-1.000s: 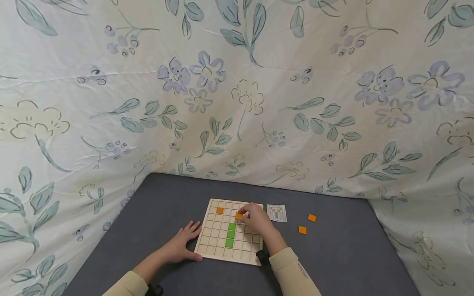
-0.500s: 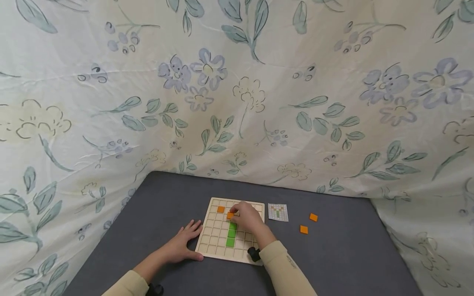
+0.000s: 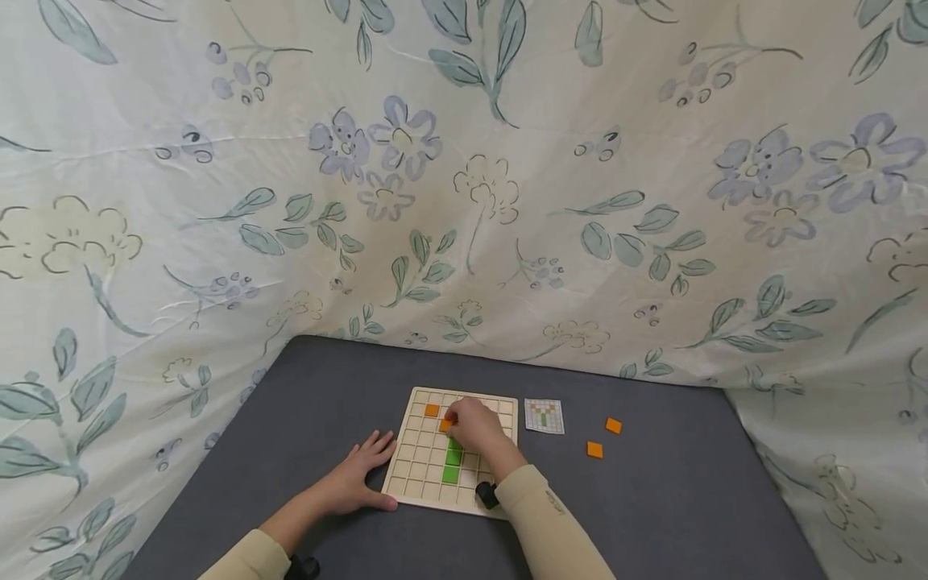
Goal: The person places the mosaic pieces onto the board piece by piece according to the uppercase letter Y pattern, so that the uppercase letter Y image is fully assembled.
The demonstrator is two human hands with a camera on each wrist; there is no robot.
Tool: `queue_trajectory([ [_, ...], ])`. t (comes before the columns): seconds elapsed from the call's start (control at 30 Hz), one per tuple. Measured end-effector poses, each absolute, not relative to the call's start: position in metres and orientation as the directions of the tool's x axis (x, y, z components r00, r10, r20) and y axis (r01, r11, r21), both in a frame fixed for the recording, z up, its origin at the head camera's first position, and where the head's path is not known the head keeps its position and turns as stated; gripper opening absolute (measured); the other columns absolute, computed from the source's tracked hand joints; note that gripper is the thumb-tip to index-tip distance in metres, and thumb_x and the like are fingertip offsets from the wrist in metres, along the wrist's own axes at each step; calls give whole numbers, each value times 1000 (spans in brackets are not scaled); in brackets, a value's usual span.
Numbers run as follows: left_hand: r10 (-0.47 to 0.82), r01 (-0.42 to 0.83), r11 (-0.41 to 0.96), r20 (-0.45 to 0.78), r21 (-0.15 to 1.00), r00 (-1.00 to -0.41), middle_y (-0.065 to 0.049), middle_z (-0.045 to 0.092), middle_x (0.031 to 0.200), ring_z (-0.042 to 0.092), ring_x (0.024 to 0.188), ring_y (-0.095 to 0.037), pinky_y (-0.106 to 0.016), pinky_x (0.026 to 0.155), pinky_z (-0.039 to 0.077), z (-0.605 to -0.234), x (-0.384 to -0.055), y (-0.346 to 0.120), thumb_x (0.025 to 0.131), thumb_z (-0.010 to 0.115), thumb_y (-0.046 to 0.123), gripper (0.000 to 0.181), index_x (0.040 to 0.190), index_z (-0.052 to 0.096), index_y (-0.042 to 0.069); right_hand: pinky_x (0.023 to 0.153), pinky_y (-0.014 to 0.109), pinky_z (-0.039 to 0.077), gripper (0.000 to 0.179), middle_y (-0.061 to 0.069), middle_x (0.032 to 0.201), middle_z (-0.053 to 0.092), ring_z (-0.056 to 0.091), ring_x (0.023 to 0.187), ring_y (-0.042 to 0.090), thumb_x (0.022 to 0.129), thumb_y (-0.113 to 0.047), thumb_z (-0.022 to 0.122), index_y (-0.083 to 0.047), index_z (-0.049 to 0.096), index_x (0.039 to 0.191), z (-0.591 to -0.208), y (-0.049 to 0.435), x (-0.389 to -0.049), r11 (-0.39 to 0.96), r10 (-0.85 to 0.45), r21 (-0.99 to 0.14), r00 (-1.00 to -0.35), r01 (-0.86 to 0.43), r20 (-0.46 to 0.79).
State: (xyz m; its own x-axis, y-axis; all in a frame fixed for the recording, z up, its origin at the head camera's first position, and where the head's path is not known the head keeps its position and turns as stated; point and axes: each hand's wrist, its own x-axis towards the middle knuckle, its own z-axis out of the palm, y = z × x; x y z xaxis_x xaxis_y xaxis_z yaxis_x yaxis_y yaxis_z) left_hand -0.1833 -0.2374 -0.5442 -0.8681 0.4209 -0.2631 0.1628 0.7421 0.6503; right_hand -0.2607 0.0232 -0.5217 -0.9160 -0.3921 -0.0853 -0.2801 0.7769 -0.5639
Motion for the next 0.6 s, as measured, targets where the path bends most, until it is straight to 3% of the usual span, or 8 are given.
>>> queue_trajectory([
  [0.33, 436, 169, 722, -251, 671, -864, -12, 21, 168, 7, 156, -39, -66, 122, 7, -538, -182, -233, 74, 86, 50, 107, 157, 34, 6, 80, 41, 56, 27, 2, 106, 68, 65, 97, 20, 86, -21, 82, -15, 77, 112, -521, 18, -265, 810, -384, -506, -920, -297, -75],
  [0.6, 420, 161, 735, -255, 658, -871, -13, 22, 168, 8, 156, -39, -66, 122, 7, -540, -182, -229, 73, 87, 51, 108, 157, 36, 6, 77, 43, 55, 28, 5, 110, 69, 66, 96, 22, 93, -20, 74, -11, 74, 119, -505, 31, -261, 764, -371, -585, -927, -274, -50],
])
